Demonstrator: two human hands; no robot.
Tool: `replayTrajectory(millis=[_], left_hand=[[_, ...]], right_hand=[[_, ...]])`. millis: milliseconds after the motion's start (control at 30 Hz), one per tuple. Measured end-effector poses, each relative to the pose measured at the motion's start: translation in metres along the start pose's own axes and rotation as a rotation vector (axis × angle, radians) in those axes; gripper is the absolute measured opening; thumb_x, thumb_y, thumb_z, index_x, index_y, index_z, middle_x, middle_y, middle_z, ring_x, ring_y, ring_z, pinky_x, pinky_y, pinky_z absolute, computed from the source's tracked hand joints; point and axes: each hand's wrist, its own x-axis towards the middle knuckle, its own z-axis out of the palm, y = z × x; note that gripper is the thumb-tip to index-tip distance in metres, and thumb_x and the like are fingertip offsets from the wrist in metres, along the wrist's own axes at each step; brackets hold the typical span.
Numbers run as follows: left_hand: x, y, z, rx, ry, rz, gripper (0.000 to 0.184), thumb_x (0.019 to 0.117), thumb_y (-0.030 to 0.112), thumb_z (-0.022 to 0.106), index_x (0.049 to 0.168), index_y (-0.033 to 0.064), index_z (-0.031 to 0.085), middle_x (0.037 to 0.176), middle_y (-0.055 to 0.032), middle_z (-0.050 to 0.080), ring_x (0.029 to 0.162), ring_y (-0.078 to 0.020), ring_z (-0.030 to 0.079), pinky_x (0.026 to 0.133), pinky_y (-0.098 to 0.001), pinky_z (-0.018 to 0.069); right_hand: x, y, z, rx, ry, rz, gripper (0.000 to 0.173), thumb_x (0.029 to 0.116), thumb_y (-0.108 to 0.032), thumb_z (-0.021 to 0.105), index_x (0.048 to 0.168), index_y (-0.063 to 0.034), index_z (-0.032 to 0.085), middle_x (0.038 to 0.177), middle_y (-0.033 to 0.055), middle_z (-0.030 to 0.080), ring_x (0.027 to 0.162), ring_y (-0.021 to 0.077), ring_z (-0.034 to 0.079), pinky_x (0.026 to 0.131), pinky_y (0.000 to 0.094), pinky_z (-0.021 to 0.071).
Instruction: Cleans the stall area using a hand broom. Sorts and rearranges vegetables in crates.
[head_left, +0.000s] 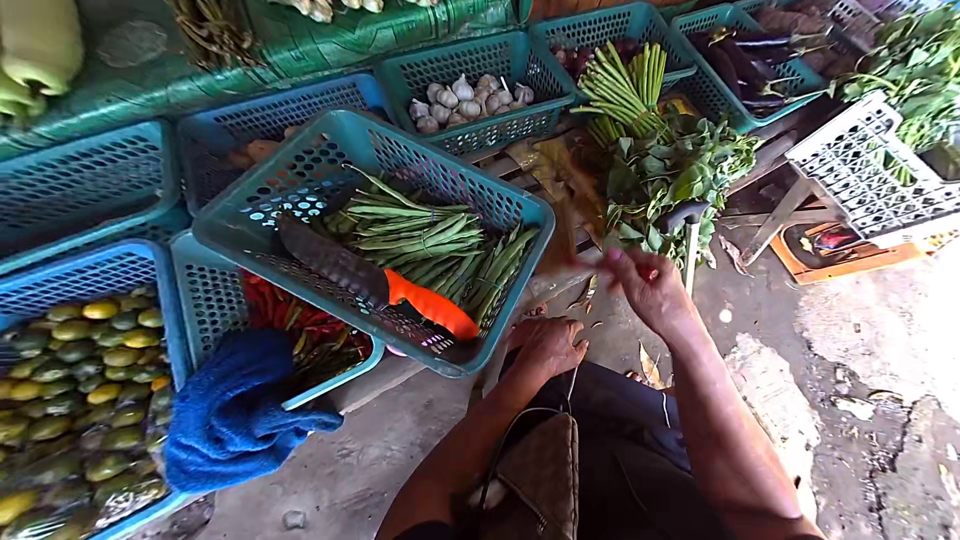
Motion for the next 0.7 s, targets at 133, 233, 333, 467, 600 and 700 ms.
replayTrajectory(millis=[133, 233, 333, 467, 600, 700], left_hand=[[-0.002, 0.001, -0.004, 0.006, -0.015, -0.036, 0.048, 0.105, 0.045, 0.047, 0.139, 0.0146, 0.062, 0.131, -0.0115, 0.068, 0.124, -0.0302, 0.063, 0.104, -0.0552, 0.0473], [0.004, 0.003, -0.006, 0.008, -0.015, -0.011, 0.047, 0.1046, 0.043, 0.048, 0.138, 0.013, 0.063, 0.135, -0.0103, 0.066, 0.128, -0.0278, 0.061, 0.108, -0.0515, 0.0461], [0.007, 0.004, -0.005, 0.003, -0.021, 0.014, 0.047, 0.1048, 0.042, 0.049, 0.138, 0.0103, 0.062, 0.135, -0.0119, 0.066, 0.128, -0.0281, 0.061, 0.109, -0.0501, 0.0453], [0.002, -0.001, -0.004, -0.012, 0.002, 0.019, 0.047, 0.1046, 0.041, 0.05, 0.137, 0.0094, 0.063, 0.133, -0.0121, 0.066, 0.126, -0.028, 0.062, 0.108, -0.0496, 0.0459], [0.001, -0.004, -0.005, -0.022, 0.013, 0.017, 0.046, 0.1042, 0.041, 0.05, 0.136, 0.0106, 0.064, 0.132, -0.0117, 0.067, 0.124, -0.028, 0.063, 0.106, -0.0499, 0.0473], [0.006, 0.001, -0.007, -0.015, -0.018, 0.017, 0.047, 0.1048, 0.042, 0.049, 0.138, 0.0113, 0.063, 0.134, -0.0116, 0.066, 0.126, -0.028, 0.062, 0.107, -0.0499, 0.0467]], right_hand=[[-0.032, -0.046, -0.047, -0.196, 0.143, -0.074, 0.037, 0.1056, -0.038, 0.049, 0.095, -0.0109, 0.072, 0.072, -0.0035, 0.067, 0.056, 0.0056, 0.06, 0.053, 0.0301, 0.0533], [-0.033, -0.064, -0.06, 0.046, 0.372, -0.393, 0.035, 0.1096, -0.034, 0.046, 0.102, -0.0086, 0.07, 0.089, -0.0084, 0.072, 0.073, 0.0, 0.069, 0.066, 0.0217, 0.061], [0.0, -0.034, -0.024, 0.307, 0.255, -0.433, 0.037, 0.1108, -0.031, 0.044, 0.114, -0.0027, 0.068, 0.118, 0.0046, 0.072, 0.099, 0.0147, 0.073, 0.089, 0.0379, 0.0629], [0.017, 0.02, 0.023, 0.251, 0.056, 0.038, 0.03, 0.107, -0.027, 0.052, 0.108, -0.0041, 0.072, 0.102, 0.0043, 0.074, 0.088, 0.0136, 0.07, 0.082, 0.0372, 0.0573], [0.007, -0.024, -0.026, 0.059, 0.199, -0.061, 0.032, 0.108, -0.022, 0.046, 0.1, -0.0041, 0.072, 0.085, 0.0006, 0.076, 0.072, 0.0088, 0.072, 0.072, 0.0326, 0.063], [0.021, -0.036, -0.033, 0.133, 0.312, -0.33, 0.029, 0.1083, -0.018, 0.046, 0.108, -0.0006, 0.07, 0.102, 0.003, 0.076, 0.089, 0.0092, 0.074, 0.083, 0.0316, 0.0631]])
